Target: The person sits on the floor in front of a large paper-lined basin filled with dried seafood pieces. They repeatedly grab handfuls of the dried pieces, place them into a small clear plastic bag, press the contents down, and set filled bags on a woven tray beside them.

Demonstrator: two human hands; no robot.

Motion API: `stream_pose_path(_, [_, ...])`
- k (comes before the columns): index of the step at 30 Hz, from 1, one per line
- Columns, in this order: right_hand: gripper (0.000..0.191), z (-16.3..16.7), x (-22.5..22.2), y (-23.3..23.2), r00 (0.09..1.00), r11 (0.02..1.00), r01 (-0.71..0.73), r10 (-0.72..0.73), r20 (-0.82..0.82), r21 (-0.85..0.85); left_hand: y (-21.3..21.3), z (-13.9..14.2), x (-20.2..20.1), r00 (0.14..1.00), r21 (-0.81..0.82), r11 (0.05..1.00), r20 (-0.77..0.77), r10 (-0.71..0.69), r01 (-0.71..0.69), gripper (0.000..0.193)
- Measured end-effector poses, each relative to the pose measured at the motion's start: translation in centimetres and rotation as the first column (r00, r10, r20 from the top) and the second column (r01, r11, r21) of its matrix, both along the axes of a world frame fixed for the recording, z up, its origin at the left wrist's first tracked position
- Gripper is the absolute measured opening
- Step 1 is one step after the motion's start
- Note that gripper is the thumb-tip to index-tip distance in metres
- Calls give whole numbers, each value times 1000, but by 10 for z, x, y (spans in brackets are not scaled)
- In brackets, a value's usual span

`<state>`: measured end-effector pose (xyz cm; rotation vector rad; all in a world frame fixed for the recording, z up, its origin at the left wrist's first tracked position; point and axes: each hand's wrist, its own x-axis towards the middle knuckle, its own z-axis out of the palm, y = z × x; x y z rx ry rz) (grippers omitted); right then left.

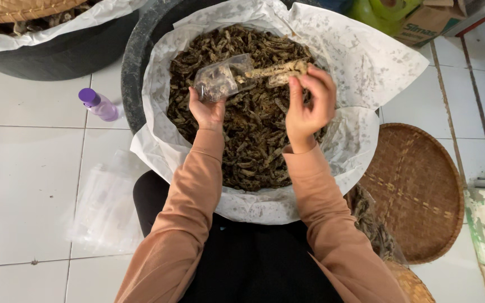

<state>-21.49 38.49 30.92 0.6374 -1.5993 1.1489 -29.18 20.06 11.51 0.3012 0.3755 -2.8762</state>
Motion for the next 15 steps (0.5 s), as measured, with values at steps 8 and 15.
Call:
stream_pose_path(8, [21, -38, 8, -38, 999, 951, -37, 44, -15, 306, 15, 8, 8, 993, -86, 994, -90, -76, 68, 52])
stream_pose_path(15, [17, -31, -18, -27, 819, 934, -332, 214, 532, 135, 14, 24, 14, 995, -138, 987, -39, -90, 84, 47])
